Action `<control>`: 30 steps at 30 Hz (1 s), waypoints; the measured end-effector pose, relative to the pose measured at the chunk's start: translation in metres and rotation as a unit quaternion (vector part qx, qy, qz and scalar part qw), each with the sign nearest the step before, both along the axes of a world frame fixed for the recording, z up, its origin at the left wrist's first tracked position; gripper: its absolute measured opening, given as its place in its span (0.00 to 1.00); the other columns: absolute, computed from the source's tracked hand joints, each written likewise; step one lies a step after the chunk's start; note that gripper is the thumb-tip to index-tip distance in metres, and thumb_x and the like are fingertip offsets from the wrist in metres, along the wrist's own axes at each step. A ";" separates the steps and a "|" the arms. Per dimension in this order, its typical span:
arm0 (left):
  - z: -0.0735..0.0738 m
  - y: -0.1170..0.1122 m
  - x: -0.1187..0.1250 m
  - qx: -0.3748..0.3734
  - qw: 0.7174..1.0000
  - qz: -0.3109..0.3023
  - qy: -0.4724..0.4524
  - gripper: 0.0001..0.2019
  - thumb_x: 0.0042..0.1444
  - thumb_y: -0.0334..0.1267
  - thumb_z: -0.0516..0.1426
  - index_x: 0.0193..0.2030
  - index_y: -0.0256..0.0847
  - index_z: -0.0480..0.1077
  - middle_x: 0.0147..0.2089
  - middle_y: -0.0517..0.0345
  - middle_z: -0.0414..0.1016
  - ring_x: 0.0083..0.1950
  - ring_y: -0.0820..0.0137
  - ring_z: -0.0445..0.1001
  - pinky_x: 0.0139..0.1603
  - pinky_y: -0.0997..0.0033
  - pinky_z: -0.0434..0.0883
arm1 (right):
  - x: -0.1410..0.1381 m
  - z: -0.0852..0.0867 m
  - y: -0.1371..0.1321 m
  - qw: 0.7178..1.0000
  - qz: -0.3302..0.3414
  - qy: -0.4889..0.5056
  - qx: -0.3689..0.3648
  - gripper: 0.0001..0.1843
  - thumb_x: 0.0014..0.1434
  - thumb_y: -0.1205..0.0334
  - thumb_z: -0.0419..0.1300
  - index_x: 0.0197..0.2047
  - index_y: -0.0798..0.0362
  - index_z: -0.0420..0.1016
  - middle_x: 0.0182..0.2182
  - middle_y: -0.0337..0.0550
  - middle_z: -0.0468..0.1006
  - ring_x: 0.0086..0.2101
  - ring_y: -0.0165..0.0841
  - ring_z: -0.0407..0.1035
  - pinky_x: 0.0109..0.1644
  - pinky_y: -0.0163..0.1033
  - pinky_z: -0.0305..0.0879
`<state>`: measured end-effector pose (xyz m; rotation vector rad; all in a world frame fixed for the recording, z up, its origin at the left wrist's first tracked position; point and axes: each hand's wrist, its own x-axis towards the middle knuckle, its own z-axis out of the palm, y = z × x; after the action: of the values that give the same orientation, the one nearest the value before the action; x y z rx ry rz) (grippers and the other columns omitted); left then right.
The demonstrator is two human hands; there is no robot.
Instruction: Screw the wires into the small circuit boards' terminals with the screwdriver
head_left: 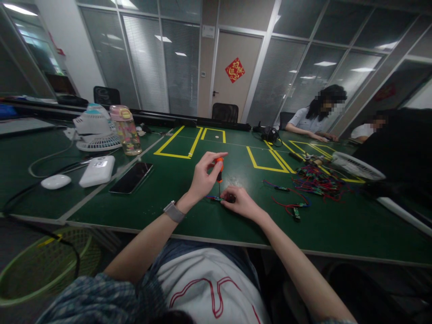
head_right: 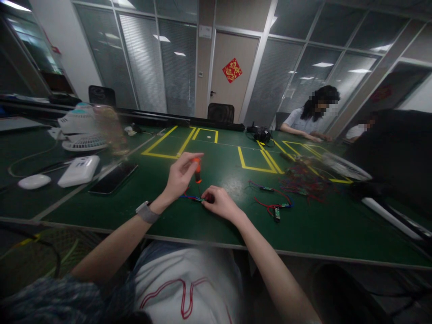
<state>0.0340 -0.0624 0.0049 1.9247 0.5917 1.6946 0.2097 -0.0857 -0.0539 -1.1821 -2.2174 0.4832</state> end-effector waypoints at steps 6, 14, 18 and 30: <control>-0.002 0.001 0.000 0.008 1.000 0.006 0.011 0.11 0.62 0.37 0.57 0.49 0.43 0.76 0.43 0.54 0.68 0.44 0.70 0.71 0.44 0.72 0.71 | 0.000 -0.001 0.000 1.000 -0.004 -0.001 -0.001 0.06 0.52 0.72 0.64 0.35 0.56 0.77 0.29 0.39 0.73 0.28 0.28 0.67 0.33 0.33 0.63; 0.001 -0.001 -0.001 0.004 1.000 -0.006 0.014 0.15 0.65 0.34 0.51 0.54 0.43 0.73 0.47 0.53 0.72 0.46 0.70 0.72 0.43 0.73 0.70 | 0.000 0.002 -0.001 1.000 -0.003 0.001 -0.001 0.05 0.52 0.72 0.64 0.35 0.56 0.77 0.30 0.40 0.74 0.29 0.29 0.68 0.34 0.34 0.64; -0.001 0.000 0.000 -0.002 1.000 -0.010 0.006 0.14 0.64 0.35 0.54 0.54 0.43 0.73 0.46 0.53 0.71 0.46 0.70 0.71 0.43 0.73 0.71 | -0.001 0.002 -0.002 1.000 -0.002 0.000 0.002 0.05 0.52 0.72 0.64 0.35 0.56 0.77 0.29 0.39 0.74 0.29 0.29 0.68 0.34 0.33 0.64; 0.001 0.000 -0.002 0.018 1.000 0.008 0.014 0.13 0.66 0.35 0.51 0.51 0.44 0.74 0.46 0.53 0.73 0.46 0.70 0.72 0.43 0.71 0.71 | 0.000 -0.001 0.000 1.000 -0.003 0.002 0.006 0.06 0.52 0.72 0.64 0.35 0.56 0.77 0.29 0.39 0.74 0.29 0.29 0.68 0.34 0.33 0.63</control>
<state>0.0324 -0.0621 0.0058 1.9763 0.5932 1.7017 0.2101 -0.0855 -0.0551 -1.1806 -2.2102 0.4684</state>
